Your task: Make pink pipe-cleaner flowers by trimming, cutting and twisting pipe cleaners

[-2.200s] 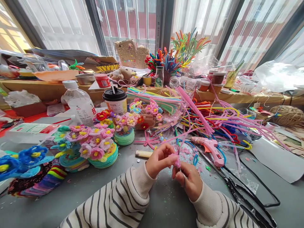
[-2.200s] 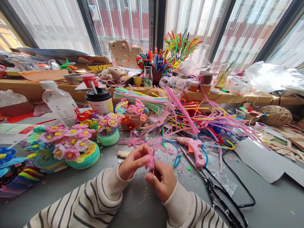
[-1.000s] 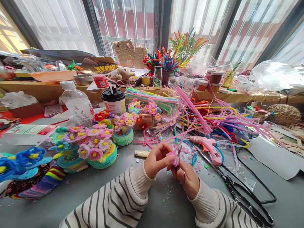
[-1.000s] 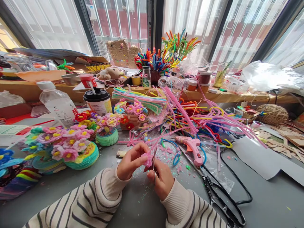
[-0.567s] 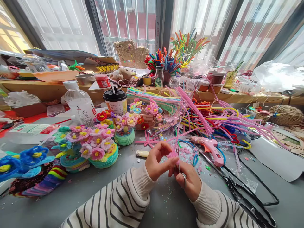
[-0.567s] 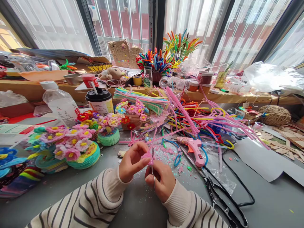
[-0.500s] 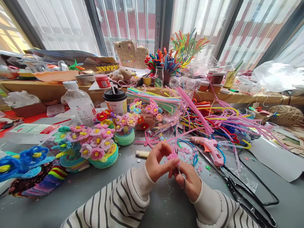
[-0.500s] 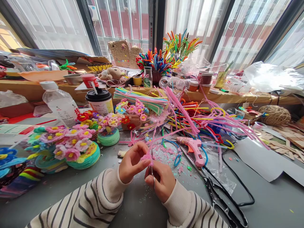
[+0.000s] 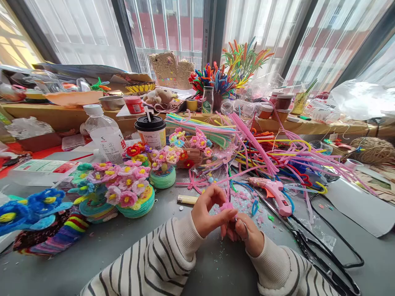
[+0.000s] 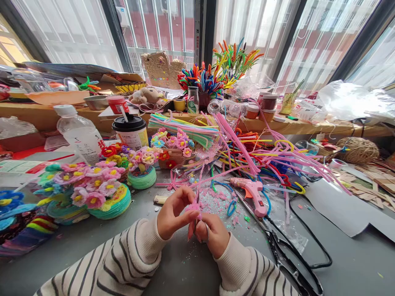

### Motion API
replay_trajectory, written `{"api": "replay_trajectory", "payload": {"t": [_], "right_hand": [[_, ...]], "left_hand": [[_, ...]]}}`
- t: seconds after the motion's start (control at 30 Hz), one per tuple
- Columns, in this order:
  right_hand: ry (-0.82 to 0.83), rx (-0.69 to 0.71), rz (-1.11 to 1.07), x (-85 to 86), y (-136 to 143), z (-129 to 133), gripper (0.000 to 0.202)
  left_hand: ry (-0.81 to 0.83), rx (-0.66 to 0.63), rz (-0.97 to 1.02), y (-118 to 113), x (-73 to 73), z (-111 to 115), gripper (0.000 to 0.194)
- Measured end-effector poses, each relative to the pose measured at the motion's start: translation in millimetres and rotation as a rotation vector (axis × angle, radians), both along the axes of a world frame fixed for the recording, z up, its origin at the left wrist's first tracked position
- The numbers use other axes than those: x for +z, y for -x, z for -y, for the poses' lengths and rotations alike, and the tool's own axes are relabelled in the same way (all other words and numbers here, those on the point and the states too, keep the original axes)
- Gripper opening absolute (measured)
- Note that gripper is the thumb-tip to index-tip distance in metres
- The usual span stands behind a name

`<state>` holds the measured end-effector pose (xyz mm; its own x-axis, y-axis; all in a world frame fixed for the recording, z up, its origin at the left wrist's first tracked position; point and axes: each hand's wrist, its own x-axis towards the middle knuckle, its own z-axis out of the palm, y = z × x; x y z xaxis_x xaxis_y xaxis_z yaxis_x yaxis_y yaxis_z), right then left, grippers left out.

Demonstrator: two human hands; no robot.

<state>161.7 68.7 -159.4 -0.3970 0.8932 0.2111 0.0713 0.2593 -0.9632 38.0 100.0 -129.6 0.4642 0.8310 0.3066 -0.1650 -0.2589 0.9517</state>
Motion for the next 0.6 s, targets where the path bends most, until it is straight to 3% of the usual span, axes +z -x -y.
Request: {"api": "replay_trajectory", "payload": {"t": [0.3,0.6], "right_hand": [[0.060,-0.088,-0.091,-7.4,-2,-1,0.052],[-0.064,-0.135,-0.003,-11.2,-4,-3,0.051]], "left_hand": [[0.041,-0.043,-0.005,-1,-1.0,0,0.021],[0.075,-0.076,-0.027,-1,-2.0,-2,0.022]]}}
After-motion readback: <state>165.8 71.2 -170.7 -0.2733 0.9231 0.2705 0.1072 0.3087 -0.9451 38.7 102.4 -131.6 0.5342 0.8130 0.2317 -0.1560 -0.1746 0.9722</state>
